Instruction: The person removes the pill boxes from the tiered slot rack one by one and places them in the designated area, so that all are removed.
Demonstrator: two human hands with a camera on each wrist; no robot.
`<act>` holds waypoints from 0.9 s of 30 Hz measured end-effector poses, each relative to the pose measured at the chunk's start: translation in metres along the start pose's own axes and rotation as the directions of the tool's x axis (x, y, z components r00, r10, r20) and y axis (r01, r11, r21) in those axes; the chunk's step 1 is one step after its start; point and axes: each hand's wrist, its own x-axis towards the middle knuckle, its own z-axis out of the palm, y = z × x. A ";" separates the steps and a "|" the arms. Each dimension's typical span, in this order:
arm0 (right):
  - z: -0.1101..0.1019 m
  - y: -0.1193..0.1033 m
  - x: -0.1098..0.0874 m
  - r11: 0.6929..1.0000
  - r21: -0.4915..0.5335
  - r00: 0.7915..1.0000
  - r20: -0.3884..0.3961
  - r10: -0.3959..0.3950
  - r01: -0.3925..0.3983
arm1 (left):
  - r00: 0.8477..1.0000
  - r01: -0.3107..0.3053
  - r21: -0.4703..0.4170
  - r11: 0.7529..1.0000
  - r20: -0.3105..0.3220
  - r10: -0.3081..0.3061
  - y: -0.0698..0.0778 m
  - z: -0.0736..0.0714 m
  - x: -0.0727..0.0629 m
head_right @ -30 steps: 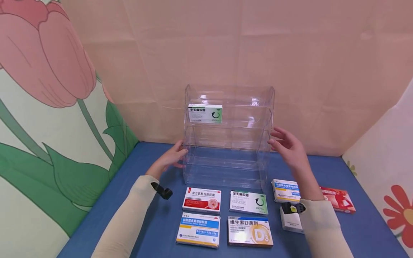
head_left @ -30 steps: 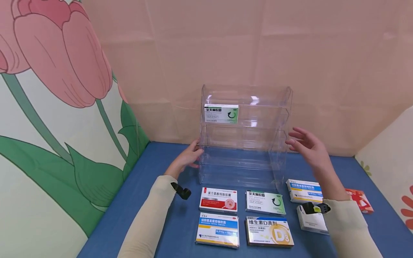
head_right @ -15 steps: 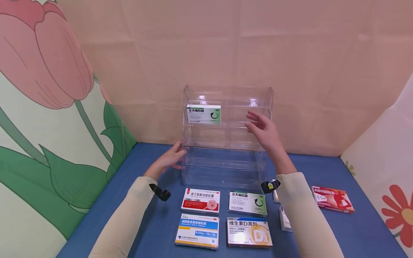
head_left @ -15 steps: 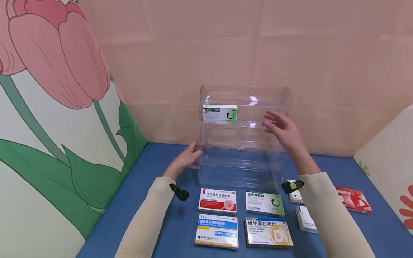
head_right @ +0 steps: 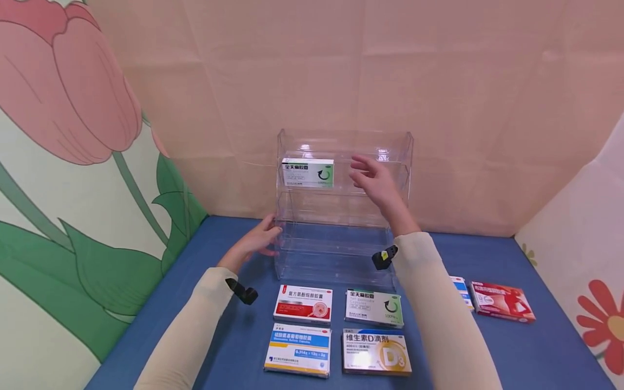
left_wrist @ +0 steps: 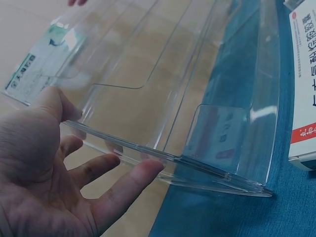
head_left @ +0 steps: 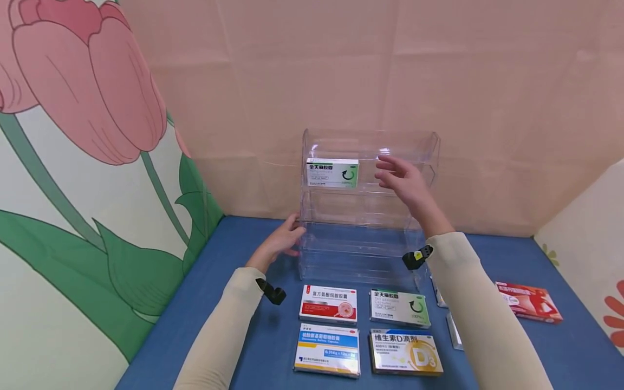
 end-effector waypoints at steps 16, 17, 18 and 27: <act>0.027 -0.010 0.030 0.993 -0.075 0.996 0.022 0.091 -0.089 | 1.000 0.006 -0.009 1.000 0.010 -0.006 -0.001 -0.001 0.000; 0.028 -0.011 0.032 0.993 -0.079 0.996 0.023 0.090 -0.088 | 1.000 0.005 -0.010 1.000 0.009 -0.005 0.000 -0.001 0.000; 0.030 -0.011 0.033 0.993 -0.082 0.996 0.025 0.089 -0.087 | 1.000 0.004 -0.012 1.000 0.009 -0.004 0.000 -0.001 0.000; 0.040 -0.015 0.039 0.990 -0.121 0.996 0.030 0.081 -0.077 | 1.000 0.017 -0.003 1.000 0.001 -0.017 -0.003 0.000 0.002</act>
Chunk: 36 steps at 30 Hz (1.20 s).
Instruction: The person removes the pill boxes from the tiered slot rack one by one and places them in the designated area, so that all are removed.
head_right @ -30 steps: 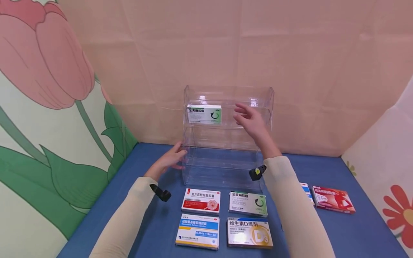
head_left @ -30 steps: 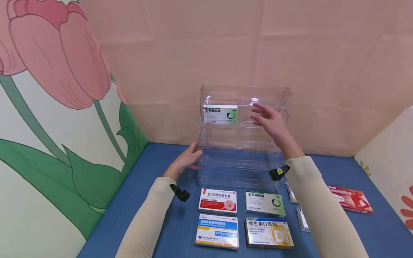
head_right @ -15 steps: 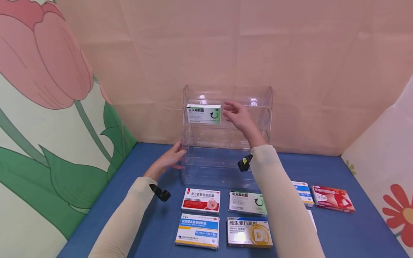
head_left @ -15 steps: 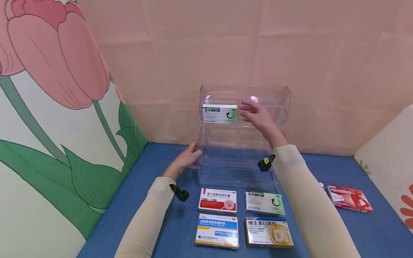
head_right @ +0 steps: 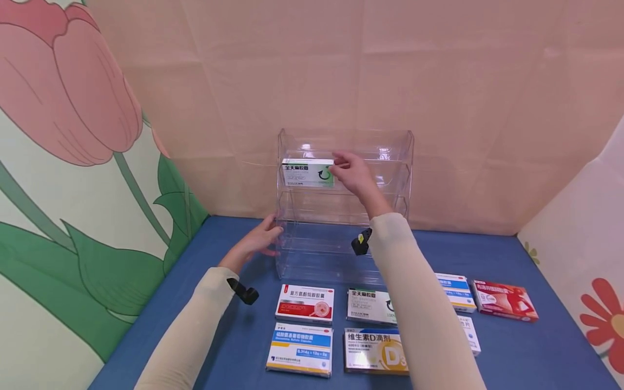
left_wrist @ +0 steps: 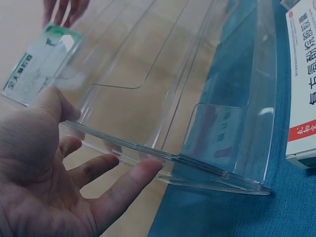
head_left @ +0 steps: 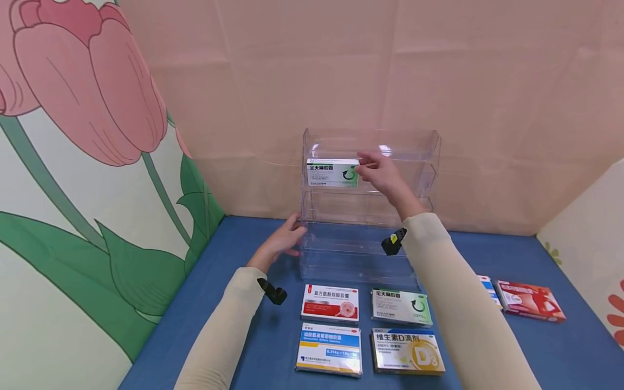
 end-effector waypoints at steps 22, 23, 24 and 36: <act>0.002 -0.013 0.000 0.996 -0.076 0.997 -0.060 -0.048 0.044 | 0.999 -0.033 0.023 0.999 0.001 0.033 0.005 0.003 0.002; 0.001 -0.014 -0.001 0.997 -0.065 0.996 -0.071 -0.053 0.048 | 0.999 -0.033 0.024 0.999 0.001 0.033 0.005 0.003 0.002; 0.001 -0.016 -0.002 0.997 -0.058 0.995 -0.083 -0.057 0.053 | 0.999 -0.035 0.026 0.999 0.001 0.035 0.004 0.002 0.002; -0.017 -0.033 -0.015 0.994 -0.016 0.988 -0.107 -0.111 0.110 | 0.999 -0.038 0.028 0.999 -0.006 0.038 0.002 0.000 0.001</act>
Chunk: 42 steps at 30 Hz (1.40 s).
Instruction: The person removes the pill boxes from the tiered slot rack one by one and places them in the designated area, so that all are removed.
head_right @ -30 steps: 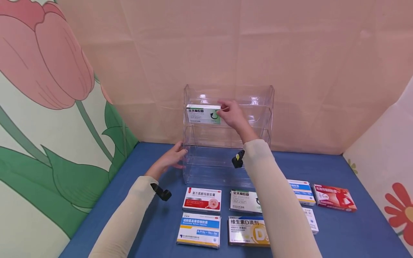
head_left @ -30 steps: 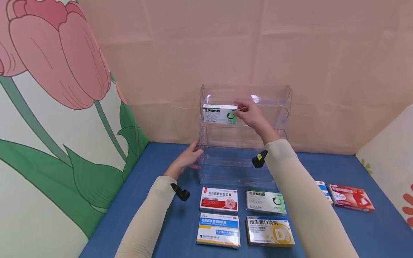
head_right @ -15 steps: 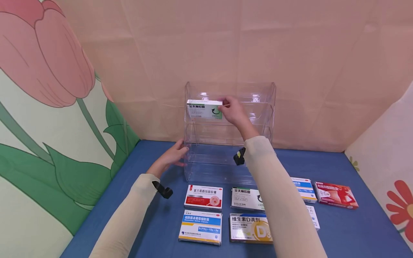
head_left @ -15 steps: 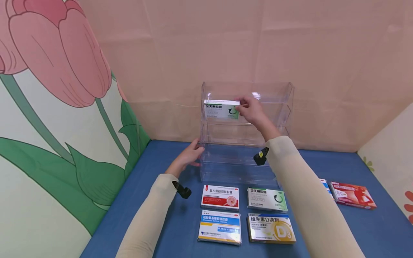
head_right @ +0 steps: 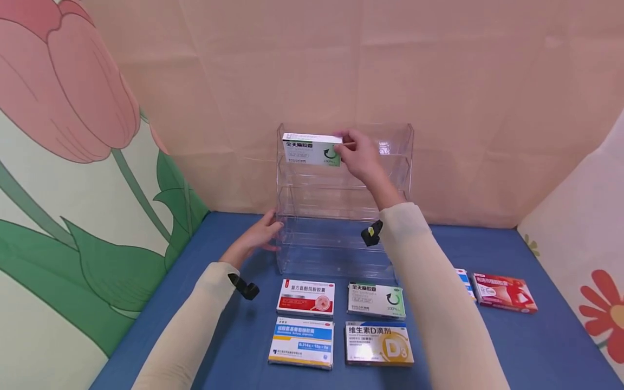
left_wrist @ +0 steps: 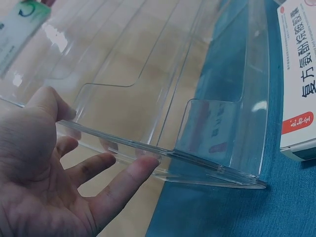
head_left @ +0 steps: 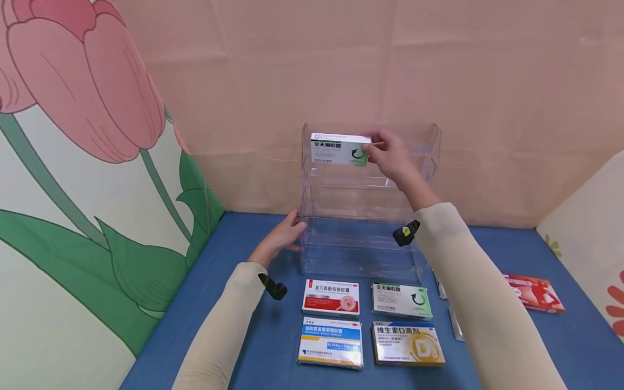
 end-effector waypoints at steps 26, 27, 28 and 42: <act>-0.082 0.025 -0.076 0.993 -0.112 0.994 0.108 -0.022 0.034 | 1.000 0.023 0.007 1.000 -0.014 -0.023 -0.001 0.003 0.000; -0.085 0.027 -0.079 0.992 -0.118 0.994 0.110 -0.021 0.034 | 1.000 0.023 0.009 1.000 -0.013 -0.023 -0.001 0.003 0.000; -0.087 0.029 -0.081 0.992 -0.124 0.994 0.112 -0.019 0.033 | 1.000 0.022 0.009 1.000 -0.013 -0.022 -0.001 0.003 -0.001; -0.117 0.058 -0.116 0.987 -0.145 0.991 0.129 -0.044 0.063 | 1.000 0.017 -0.005 1.000 -0.019 -0.017 -0.004 -0.001 -0.001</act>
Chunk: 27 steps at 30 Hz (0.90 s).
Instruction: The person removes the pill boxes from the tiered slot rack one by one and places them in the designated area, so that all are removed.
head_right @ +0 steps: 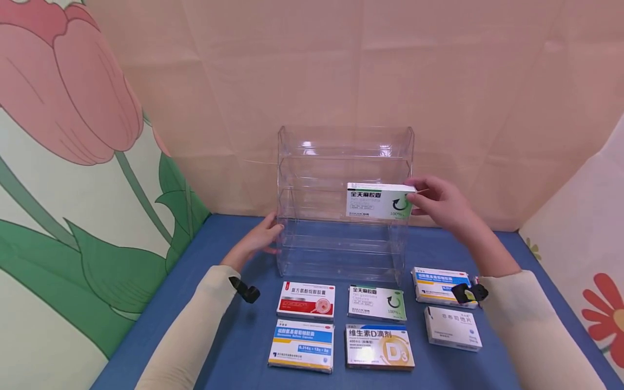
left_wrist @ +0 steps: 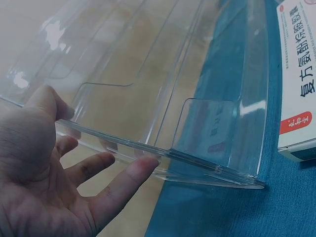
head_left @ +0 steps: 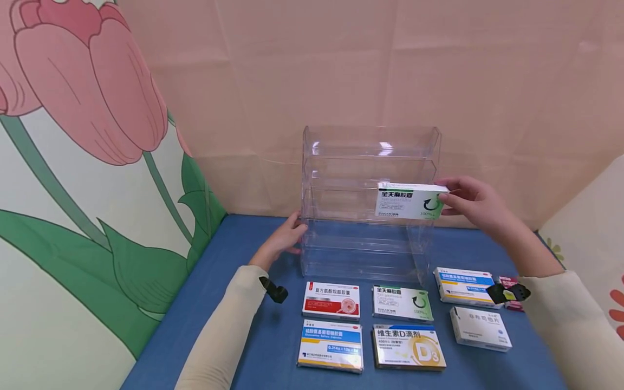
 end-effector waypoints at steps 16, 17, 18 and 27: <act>-0.030 0.056 -0.058 0.995 -0.054 0.996 -0.019 0.084 -0.085 | 1.000 -0.001 0.003 1.000 -0.001 0.001 -0.002 -0.001 0.002; -0.032 0.059 -0.063 0.994 -0.067 0.996 -0.022 0.089 -0.091 | 1.000 -0.004 0.000 1.000 -0.001 0.004 -0.002 -0.001 0.003; -0.035 0.063 -0.068 0.993 -0.078 0.995 -0.023 0.092 -0.094 | 1.000 -0.007 -0.001 1.000 -0.002 0.007 -0.003 -0.001 0.003; -0.061 0.104 -0.112 0.960 -0.153 0.970 0.027 0.243 -0.236 | 1.000 -0.008 -0.007 1.000 -0.002 0.008 -0.004 0.001 0.005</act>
